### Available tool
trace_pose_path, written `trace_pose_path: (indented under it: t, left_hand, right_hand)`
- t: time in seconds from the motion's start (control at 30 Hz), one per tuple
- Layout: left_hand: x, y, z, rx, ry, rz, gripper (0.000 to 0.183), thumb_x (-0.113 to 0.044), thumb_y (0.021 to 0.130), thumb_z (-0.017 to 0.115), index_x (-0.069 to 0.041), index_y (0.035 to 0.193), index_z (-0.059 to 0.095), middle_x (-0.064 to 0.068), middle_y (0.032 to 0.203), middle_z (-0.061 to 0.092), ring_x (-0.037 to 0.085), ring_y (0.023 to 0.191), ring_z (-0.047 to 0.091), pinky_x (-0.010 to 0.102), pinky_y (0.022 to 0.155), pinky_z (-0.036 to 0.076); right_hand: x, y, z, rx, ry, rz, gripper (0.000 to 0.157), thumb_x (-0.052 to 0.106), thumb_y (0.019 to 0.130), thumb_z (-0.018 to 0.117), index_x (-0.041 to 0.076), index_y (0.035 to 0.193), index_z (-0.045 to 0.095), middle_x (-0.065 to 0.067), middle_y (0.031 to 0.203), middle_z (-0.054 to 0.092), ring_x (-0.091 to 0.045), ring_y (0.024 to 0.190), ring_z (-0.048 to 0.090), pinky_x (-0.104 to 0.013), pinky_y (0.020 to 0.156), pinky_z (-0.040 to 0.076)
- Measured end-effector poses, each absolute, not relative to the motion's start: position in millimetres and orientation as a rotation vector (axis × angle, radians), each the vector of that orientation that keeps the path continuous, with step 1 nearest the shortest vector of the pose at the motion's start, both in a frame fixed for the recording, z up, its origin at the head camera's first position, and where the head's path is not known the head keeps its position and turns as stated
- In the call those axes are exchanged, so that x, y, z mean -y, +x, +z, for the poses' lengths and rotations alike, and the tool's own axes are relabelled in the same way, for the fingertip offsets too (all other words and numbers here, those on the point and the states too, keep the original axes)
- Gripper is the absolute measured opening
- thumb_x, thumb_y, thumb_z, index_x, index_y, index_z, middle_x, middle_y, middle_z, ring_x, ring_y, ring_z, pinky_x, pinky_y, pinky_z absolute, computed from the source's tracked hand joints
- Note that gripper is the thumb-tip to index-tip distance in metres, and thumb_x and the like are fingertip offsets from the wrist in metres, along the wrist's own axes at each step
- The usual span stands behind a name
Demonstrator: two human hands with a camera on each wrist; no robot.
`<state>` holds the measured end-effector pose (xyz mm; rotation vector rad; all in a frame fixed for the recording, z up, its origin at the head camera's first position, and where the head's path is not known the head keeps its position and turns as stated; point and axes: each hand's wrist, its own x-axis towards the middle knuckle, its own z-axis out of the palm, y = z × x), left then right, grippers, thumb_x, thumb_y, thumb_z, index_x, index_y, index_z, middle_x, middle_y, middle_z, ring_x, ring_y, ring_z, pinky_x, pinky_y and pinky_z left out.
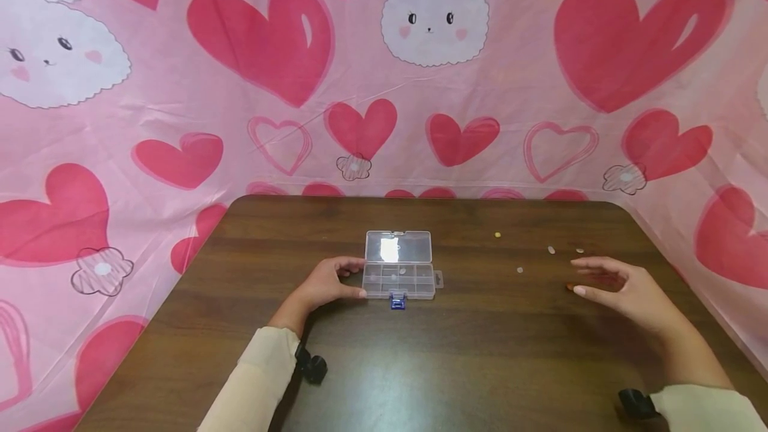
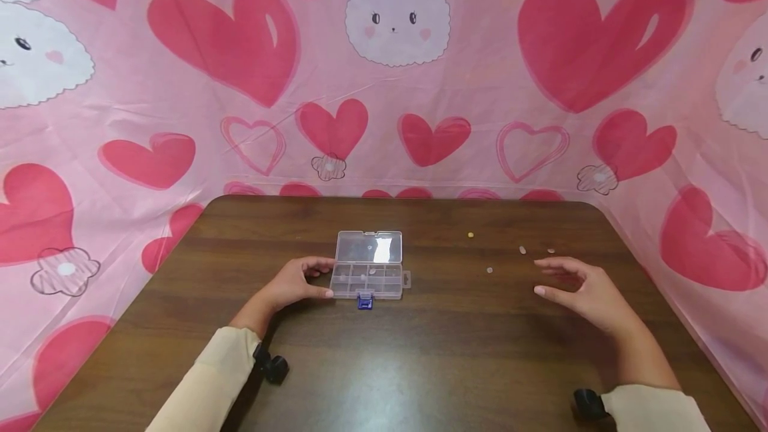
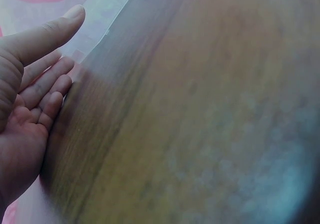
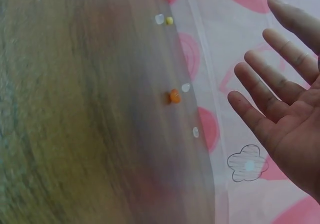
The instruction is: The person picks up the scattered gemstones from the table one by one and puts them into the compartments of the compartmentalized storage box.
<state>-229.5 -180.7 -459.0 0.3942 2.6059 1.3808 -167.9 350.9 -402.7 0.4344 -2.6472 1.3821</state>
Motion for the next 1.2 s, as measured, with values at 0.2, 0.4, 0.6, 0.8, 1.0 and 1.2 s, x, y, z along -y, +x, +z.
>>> trace_pose_path:
  t: [0.2,0.4,0.6,0.8,1.0,1.2]
  left_hand:
    - [180,-230,-459,-2.599,0.386,1.391,0.065,-0.029,0.066,0.091,-0.016,0.125,0.067,-0.001,0.121,0.065,0.021,0.110,0.056,0.043,0.100,0.044]
    - [181,-231,-459,-2.599,0.397,1.386,0.065,-0.030,0.066,0.092,-0.015,0.124,0.067,-0.001,0.120,0.066,0.022,0.109,0.056,0.043,0.100,0.044]
    - [181,-231,-459,-2.595,0.406,1.384,0.066,-0.032,0.066,0.091,-0.015,0.125,0.066,-0.001,0.120,0.066,0.022,0.110,0.056,0.043,0.101,0.044]
    - [182,-229,-459,-2.589,0.399,1.383,0.066,-0.033,0.067,0.091,-0.016,0.125,0.066,-0.001,0.120,0.065,0.022,0.110,0.056,0.044,0.100,0.044]
    - [182,-230,-459,-2.587,0.393,1.386,0.066,-0.033,0.067,0.091,-0.016,0.125,0.066,-0.001,0.121,0.065,0.022,0.110,0.056,0.044,0.101,0.044]
    - [182,-230,-459,-2.586,0.399,1.386,0.066,-0.034,0.067,0.090,-0.016,0.126,0.066,-0.001,0.122,0.065,0.023,0.111,0.056,0.045,0.101,0.044]
  right_hand:
    - [-355,-172,-409,2.668,0.400,1.358,0.042,0.007,0.083,0.078,-0.006,0.119,0.061,0.016,0.101,0.069,0.001,0.091,0.065,-0.015,0.071,0.051]
    - [-361,-176,-417,2.706,0.362,1.329,0.043,0.011,0.083,0.079,-0.007,0.118,0.062,0.000,0.101,0.072,-0.004,0.090,0.067,-0.016,0.070,0.052]
    - [-368,-180,-425,2.711,0.352,1.348,0.041,0.007,0.082,0.079,-0.006,0.118,0.062,0.000,0.099,0.073,-0.005,0.088,0.067,-0.015,0.069,0.051]
    - [-370,-181,-432,2.718,0.373,1.365,0.039,0.005,0.083,0.077,-0.009,0.117,0.062,-0.006,0.097,0.073,-0.006,0.086,0.068,-0.014,0.069,0.051]
    - [-370,-184,-434,2.733,0.365,1.332,0.040,0.006,0.082,0.078,-0.011,0.115,0.062,-0.012,0.097,0.072,-0.002,0.085,0.066,-0.014,0.069,0.051]
    - [-371,-189,-439,2.759,0.354,1.322,0.040,0.007,0.082,0.079,-0.012,0.114,0.063,-0.011,0.097,0.072,-0.001,0.084,0.065,-0.015,0.067,0.051]
